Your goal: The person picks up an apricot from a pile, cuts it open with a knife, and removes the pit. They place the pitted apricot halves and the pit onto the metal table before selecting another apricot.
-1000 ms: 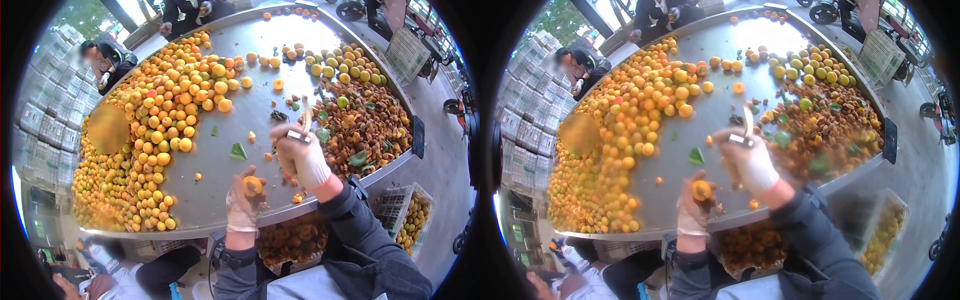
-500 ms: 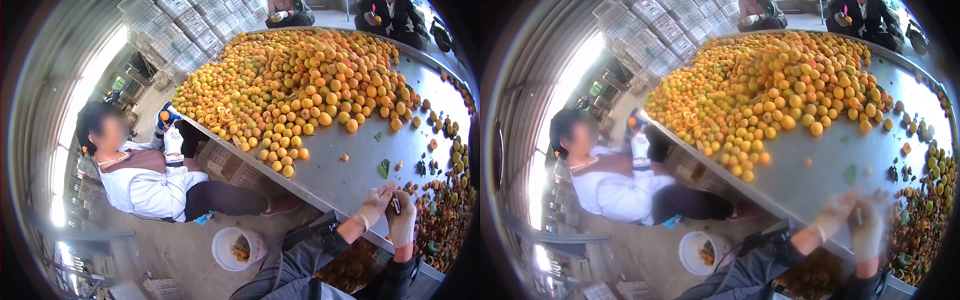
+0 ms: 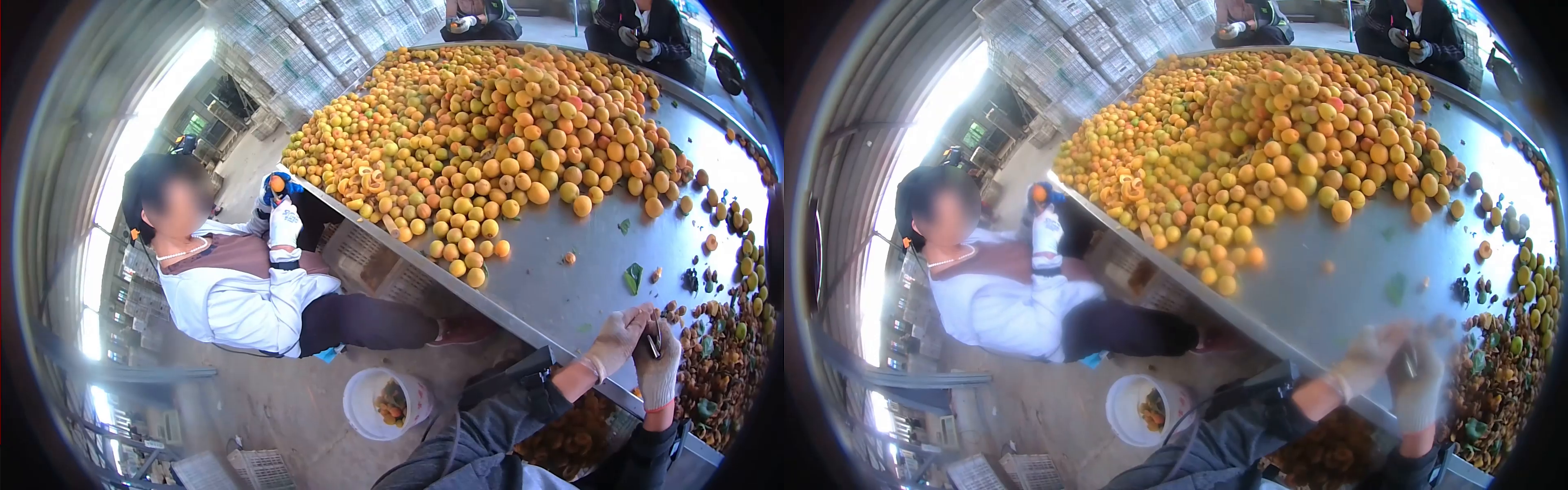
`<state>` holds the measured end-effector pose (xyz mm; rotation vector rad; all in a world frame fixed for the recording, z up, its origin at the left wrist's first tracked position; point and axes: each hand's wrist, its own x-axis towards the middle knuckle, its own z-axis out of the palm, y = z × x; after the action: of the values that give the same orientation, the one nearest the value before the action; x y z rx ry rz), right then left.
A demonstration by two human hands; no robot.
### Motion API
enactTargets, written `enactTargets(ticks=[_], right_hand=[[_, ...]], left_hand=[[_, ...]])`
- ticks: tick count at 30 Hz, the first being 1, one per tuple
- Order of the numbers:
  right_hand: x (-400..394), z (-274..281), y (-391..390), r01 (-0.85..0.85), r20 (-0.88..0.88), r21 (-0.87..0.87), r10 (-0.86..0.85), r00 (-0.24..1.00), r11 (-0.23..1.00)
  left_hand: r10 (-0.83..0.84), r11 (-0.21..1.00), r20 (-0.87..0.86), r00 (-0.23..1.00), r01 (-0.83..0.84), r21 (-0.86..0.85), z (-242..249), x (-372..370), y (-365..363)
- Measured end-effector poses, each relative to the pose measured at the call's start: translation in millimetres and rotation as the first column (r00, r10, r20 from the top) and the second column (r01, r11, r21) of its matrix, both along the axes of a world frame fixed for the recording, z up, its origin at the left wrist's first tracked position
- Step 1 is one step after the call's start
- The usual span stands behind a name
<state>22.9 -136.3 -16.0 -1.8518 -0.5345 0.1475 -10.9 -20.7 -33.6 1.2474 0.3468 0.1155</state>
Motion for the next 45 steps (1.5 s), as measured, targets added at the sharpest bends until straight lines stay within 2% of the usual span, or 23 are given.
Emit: enactTargets(ticks=[1, 5, 7, 14, 17, 20, 23, 25, 29, 32, 35, 45], right_hand=[[1, 2, -1, -0.037, 0.033, -0.075, 0.039, 0.999, 0.996], [2, -1, -6, -0.060, 0.048, -0.114, 0.066, 0.997, 0.992], [-1, 3, -2, -0.064, 0.075, -0.096, 0.071, 0.995, 0.993], [-3, 7, 0, -0.054, 0.032, -0.109, 0.058, 0.998, 0.993], [-3, 5, 0, -0.046, 0.044, -0.096, 0.050, 0.998, 0.994], [-4, 5, 1, -0.048, 0.013, -0.080, 0.049, 0.999, 0.996], [0, -3, -4, -0.068, 0.028, -0.108, 0.071, 0.997, 0.992], [2, -8, -6, -0.073, 0.024, -0.089, 0.075, 0.997, 0.993], [0, -11, -5, -0.057, -0.030, -0.041, 0.055, 0.998, 0.998], [3, -13, -9, -0.072, -0.026, -0.103, 0.070, 0.997, 0.992], [0, -3, -6, -0.089, -0.077, -0.088, 0.083, 0.994, 0.992], [-2, 4, -5, -0.094, -0.083, -0.099, 0.086, 0.993, 0.991]], left_hand=[[0.013, 0.999, 0.004, 1.000, -0.013, -0.051, -1, 0, 0], [0.017, 0.999, 0.003, 1.000, -0.017, -0.045, -2, 0, 1], [0.016, 0.999, -0.009, 1.000, -0.015, 0.029, -2, -1, 3], [0.035, 0.999, -0.002, 0.999, -0.035, -0.011, -2, -2, 5], [-0.003, 0.999, 0.014, 1.000, 0.002, 0.054, 0, -2, 8], [0.021, 1.000, 0.027, 0.999, -0.022, 0.022, -4, -2, 5], [0.059, 0.994, 0.059, 0.996, -0.064, 0.092, -4, -2, 4], [0.038, 0.999, 0.075, 0.996, -0.041, 0.027, -6, -1, 3], [0.030, 0.998, 0.052, 0.998, -0.033, 0.047, -8, -1, 4], [0.024, 0.997, 0.051, 0.998, -0.027, 0.066, -5, -1, 5], [0.019, 0.997, 0.043, 0.999, -0.022, 0.070, -1, -4, 7], [-0.030, 0.998, -0.004, 1.000, 0.030, 0.059, 3, -5, 7]])
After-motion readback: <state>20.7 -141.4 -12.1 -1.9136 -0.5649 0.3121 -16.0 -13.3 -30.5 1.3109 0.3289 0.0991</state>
